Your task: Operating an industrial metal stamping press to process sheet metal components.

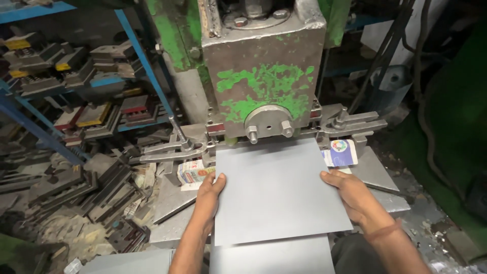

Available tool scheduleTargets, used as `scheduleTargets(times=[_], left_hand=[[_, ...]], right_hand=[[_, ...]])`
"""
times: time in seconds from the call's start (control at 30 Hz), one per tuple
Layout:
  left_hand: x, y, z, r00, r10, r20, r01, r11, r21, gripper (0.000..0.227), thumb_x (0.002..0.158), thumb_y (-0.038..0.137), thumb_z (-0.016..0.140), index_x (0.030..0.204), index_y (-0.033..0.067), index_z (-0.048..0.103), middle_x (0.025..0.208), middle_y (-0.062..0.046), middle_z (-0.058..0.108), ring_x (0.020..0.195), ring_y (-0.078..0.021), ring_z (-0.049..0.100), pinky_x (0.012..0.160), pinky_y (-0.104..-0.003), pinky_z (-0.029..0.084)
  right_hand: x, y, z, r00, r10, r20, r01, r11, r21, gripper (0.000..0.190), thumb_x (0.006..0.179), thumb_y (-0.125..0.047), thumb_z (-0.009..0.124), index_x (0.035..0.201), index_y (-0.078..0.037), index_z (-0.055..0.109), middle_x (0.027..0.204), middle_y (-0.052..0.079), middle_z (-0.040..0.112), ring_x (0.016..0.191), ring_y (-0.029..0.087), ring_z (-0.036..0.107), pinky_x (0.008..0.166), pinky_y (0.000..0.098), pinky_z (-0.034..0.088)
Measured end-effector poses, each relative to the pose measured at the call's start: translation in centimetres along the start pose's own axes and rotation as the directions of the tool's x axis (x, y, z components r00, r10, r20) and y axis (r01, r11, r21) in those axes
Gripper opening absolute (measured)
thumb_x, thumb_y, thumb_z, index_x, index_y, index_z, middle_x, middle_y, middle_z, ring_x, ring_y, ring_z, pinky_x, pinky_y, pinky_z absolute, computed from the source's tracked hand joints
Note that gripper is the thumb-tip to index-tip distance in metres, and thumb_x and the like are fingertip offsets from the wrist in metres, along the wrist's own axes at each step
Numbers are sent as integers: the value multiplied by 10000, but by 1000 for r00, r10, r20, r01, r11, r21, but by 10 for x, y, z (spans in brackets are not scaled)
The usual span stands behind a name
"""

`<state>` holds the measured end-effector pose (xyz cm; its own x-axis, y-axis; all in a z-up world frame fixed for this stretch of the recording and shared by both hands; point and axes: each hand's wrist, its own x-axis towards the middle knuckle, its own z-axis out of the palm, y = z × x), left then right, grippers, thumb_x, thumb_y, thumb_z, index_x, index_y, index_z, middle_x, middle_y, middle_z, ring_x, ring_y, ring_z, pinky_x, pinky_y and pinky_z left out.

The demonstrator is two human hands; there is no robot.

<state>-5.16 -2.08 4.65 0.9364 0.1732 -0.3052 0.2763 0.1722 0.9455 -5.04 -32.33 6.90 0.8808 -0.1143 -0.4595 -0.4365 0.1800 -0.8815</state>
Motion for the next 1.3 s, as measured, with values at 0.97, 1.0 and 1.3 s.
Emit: scheduleTargets(times=[0.97, 1.0, 1.3], left_hand=[[-79, -90, -44, 995, 82, -49, -60, 937, 345, 863, 810, 198, 776, 1519, 5, 325, 1465, -270, 534, 1404, -368, 549, 1203, -531, 398], [-74, -92, -41, 996, 80, -48, -59, 937, 345, 863, 810, 198, 776, 1519, 5, 325, 1465, -270, 534, 1404, -368, 549, 1203, -531, 398], [-28, -26, -15, 1000, 3, -10, -4, 1000, -15, 361, 1006, 78, 508, 1309, -64, 642, 1132, -236, 758, 952, -254, 682, 880, -343, 510]], right_hand=[[-45, 40, -10, 997, 62, -48, -74, 937, -342, 341, 1066, -163, 488, 1254, 66, 656, 846, 219, 691, 630, 278, 634, 595, 345, 549], [-31, 43, -16, 997, 62, -50, -76, 936, -342, 341, 1066, -163, 488, 1254, 66, 656, 846, 219, 691, 630, 278, 634, 595, 345, 549], [37, 6, -7, 998, 30, -49, -35, 993, -114, 411, 1027, -127, 522, 1386, 71, 549, 1259, 292, 655, 1126, 399, 639, 983, 480, 495]])
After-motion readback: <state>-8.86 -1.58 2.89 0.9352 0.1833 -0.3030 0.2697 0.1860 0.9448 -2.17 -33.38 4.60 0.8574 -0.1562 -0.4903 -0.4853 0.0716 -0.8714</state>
